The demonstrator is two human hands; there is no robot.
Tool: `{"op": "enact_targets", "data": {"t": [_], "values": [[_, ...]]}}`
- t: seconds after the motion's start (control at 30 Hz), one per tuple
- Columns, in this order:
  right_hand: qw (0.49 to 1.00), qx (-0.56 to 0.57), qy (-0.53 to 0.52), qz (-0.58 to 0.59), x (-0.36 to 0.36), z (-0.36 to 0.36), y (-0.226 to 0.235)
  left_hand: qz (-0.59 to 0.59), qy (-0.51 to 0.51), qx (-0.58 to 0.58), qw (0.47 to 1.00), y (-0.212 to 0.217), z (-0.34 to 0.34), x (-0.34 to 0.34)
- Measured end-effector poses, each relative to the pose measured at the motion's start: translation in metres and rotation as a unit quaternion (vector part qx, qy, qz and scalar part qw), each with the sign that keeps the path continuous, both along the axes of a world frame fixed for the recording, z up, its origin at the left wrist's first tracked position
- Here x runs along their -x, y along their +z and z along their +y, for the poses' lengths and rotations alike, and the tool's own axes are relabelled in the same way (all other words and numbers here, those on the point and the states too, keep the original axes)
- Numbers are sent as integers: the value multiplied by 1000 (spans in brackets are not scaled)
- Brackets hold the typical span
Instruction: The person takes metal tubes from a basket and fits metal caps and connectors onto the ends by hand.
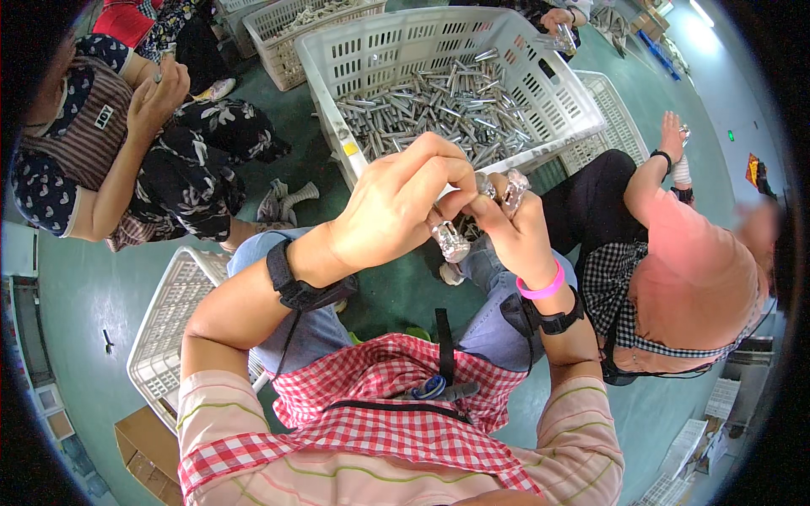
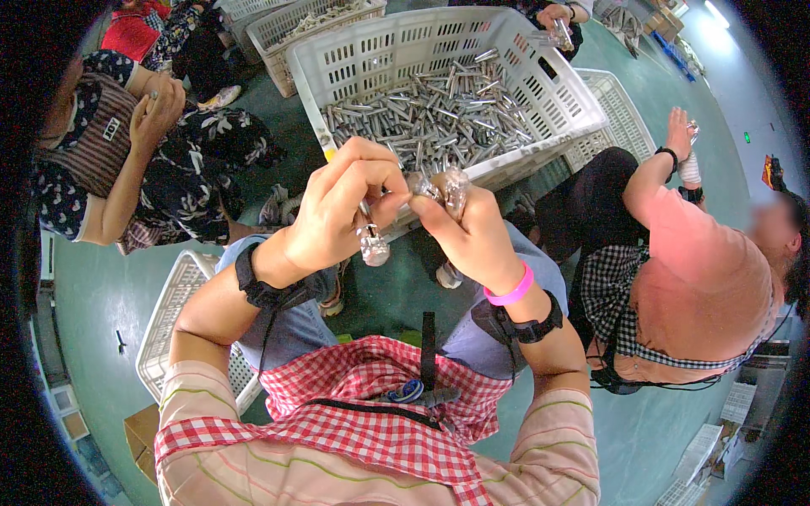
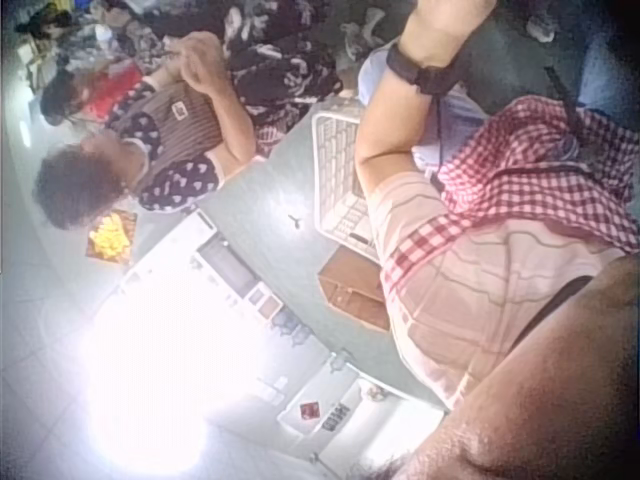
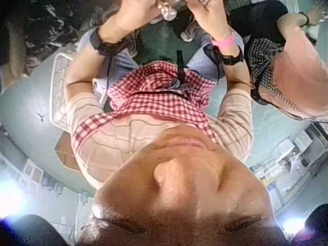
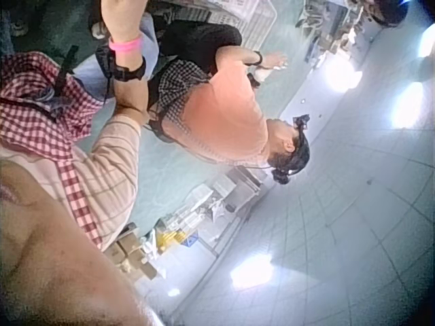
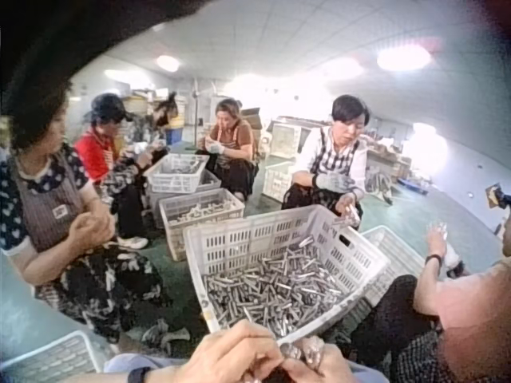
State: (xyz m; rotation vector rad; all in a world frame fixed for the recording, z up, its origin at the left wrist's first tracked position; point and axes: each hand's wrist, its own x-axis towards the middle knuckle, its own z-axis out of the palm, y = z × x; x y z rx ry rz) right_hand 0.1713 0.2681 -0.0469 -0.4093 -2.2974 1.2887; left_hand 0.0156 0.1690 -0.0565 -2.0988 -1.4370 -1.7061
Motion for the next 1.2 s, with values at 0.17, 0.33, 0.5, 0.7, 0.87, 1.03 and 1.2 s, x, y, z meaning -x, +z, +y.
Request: {"op": "enact_targets", "data": {"t": [0.17,0.33,0.5,0.7,0.87,1.03,1.2], "values": [[944,328,14,31,0,-4,-3,13,-26,-22,999,1,1,-1],[988,153,8,30,-1,5,-5,-12,-101,20,995,-4,-7,10],[999,41,-32,-5,-1,0,1,-81,-36,-3,996,5,-6,-3],[998,-33,-46,20,2,-3,5,-123,-19,7,992,5,-7,-5],[995,-73,-64,8,2,-2,2,-96,-24,-31,995,4,-3,-4],[992,-106,-73,8,4,-5,5,-82,-5,-14,997,3,-3,-4],[987,-145,-75,14,5,-4,5,-56,7,-9,998,4,-3,-3]]}}
